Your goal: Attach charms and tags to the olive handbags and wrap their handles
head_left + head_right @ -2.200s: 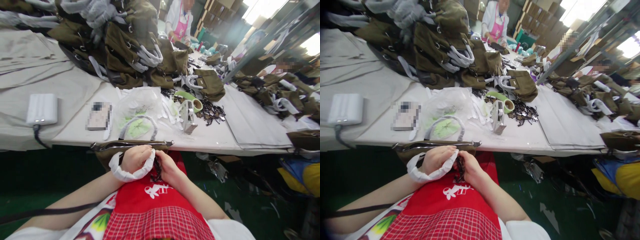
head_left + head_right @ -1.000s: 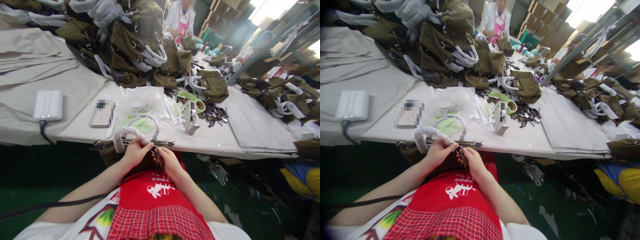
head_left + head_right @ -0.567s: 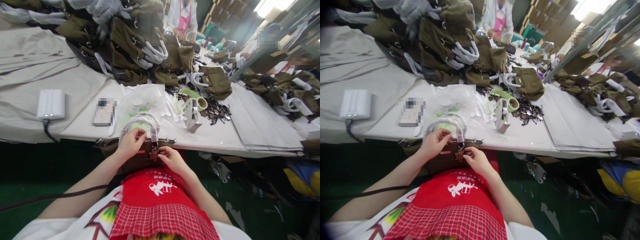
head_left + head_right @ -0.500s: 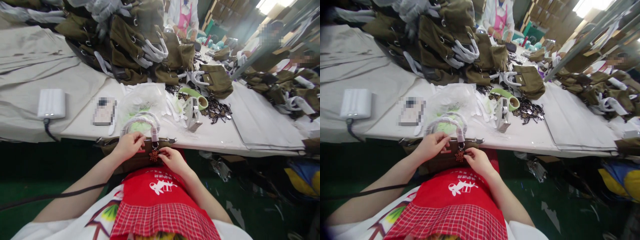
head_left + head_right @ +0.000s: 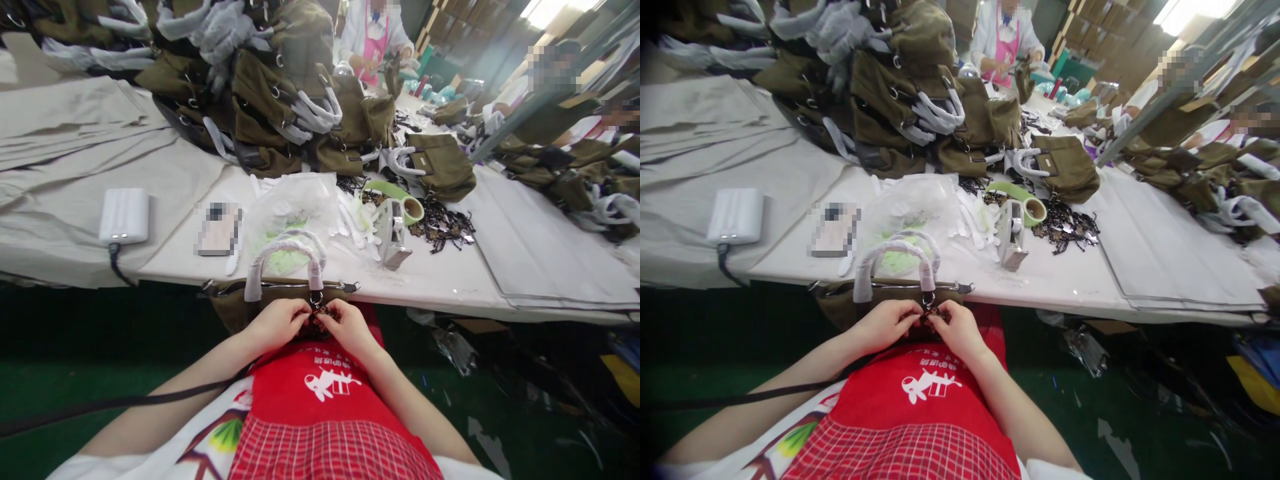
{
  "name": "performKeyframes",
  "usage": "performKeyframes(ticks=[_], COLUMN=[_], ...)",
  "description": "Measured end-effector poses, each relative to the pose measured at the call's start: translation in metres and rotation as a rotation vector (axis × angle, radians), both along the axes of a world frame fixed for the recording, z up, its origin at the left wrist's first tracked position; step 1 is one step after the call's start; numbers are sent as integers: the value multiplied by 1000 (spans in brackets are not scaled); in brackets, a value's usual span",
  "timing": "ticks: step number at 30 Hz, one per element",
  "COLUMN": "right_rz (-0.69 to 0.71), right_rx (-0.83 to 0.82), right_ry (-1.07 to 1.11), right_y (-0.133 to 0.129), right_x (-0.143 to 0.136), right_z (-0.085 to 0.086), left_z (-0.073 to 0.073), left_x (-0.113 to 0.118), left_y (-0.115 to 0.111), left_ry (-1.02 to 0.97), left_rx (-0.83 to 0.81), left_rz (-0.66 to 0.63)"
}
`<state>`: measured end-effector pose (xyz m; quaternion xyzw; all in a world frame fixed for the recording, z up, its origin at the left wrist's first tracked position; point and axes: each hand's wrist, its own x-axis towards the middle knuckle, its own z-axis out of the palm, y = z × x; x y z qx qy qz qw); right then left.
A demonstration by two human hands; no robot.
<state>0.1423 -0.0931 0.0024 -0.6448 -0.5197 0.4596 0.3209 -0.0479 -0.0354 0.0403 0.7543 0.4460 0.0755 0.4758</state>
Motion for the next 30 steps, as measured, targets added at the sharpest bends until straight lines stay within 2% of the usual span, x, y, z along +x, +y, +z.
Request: performKeyframes(ticks=[3,6,12,18,22,26,30], right_rz=[-15,-33,-39,9,64,154,208], right_rx=[-13,-19,-33,-80,-44,-46,-53], right_ry=[-23,8,16,251,105,-96,-219], right_y=[0,1,2,0,0,0,-1], right_x=[1,3,3,-1,2,4,4], right_z=[-2,-3,-11,-13,-9,-3,6], left_z=[-1,-5,-22,-33,-32,-26,-17], left_x=[-2,-3,8,12,5,-2,-5], left_y=[0,-1,-11,-5,4,7,8], left_ry=[67,26,-147,-265,-240,-49,38], left_rx=[113,135,-96,-180,-128,-12,71], left_rz=[50,92,167,281,222,126,85])
